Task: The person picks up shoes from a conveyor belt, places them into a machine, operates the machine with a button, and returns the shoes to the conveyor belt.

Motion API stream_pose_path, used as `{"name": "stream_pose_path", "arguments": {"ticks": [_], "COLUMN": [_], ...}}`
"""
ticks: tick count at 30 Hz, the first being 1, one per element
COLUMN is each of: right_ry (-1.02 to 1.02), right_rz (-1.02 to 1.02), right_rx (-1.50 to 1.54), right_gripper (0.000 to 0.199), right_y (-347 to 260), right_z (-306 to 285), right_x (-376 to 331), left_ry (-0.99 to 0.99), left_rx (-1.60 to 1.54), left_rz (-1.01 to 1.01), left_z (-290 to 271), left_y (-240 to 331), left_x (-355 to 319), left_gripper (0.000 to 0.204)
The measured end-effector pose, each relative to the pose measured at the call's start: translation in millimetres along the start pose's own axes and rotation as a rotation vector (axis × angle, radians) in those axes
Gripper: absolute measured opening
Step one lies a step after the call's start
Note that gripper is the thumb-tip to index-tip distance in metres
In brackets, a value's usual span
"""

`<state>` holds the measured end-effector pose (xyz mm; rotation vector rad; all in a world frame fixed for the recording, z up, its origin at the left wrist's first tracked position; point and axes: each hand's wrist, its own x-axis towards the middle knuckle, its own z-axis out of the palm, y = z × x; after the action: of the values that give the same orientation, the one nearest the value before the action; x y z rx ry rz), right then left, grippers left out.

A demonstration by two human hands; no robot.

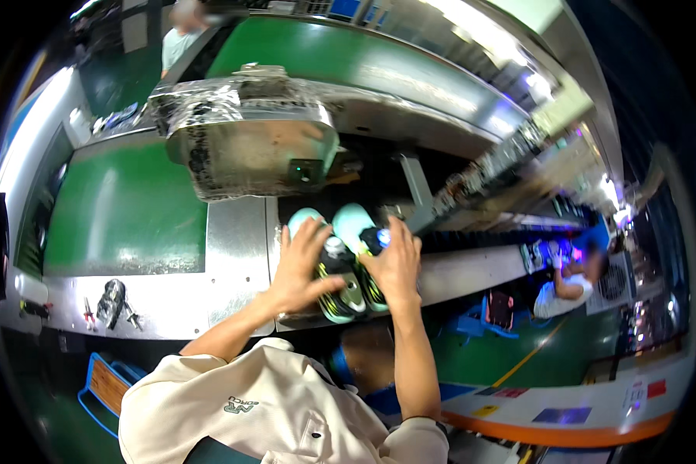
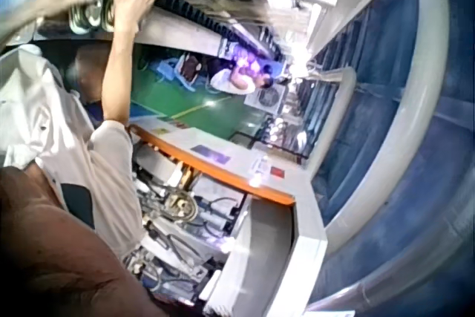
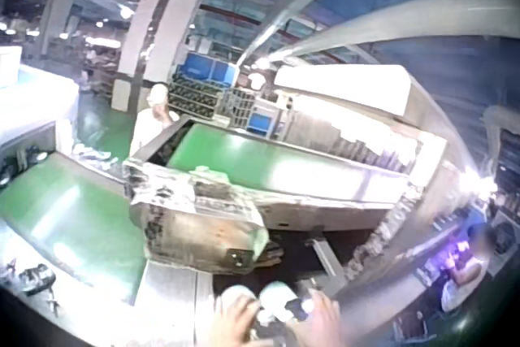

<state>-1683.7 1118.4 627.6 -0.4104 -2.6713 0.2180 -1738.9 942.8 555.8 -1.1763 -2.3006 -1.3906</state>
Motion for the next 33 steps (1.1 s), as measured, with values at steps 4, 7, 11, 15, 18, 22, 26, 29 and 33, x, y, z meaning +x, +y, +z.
{"name": "stream_pose_path", "arguments": {"ticks": [4,7,11,15,18,22,26,29,33], "right_ry": [-0.179,-0.137,-0.089,-0.204,-0.242,-0.203,-0.193,-0.17,-0.155], "right_rz": [0.158,0.187,0.177,0.198,0.181,0.226,0.255,0.243,0.19], "right_rx": [0.117,0.035,-0.032,0.005,0.137,0.267,0.282,0.286,0.286], "right_gripper": [0.067,0.058,0.053,0.065,0.073,0.073,0.067,0.067,0.07], "right_y": [-13,1,15,17,25,29,21,25,28], "right_z": [-23,-1,3,-1,-4,7,7,12,13], "right_x": [14,4,4,5,3,-2,-3,-5,-6], "left_ry": [-0.056,-0.089,-0.11,-0.197,-0.272,-0.254,-0.249,-0.268,-0.278], "left_rx": [0.016,0.001,-0.029,-0.063,-0.051,-0.082,-0.128,-0.118,-0.119], "left_rz": [0.054,0.121,0.178,0.152,0.123,0.11,0.118,0.114,0.128], "left_z": [-3,16,29,21,9,10,12,9,12], "left_y": [-4,-24,-28,-35,-29,-33,-38,-37,-41], "left_x": [16,14,27,17,-3,-3,-4,-4,-5], "left_gripper": [0.093,0.092,0.091,0.096,0.105,0.107,0.107,0.108,0.11]}}
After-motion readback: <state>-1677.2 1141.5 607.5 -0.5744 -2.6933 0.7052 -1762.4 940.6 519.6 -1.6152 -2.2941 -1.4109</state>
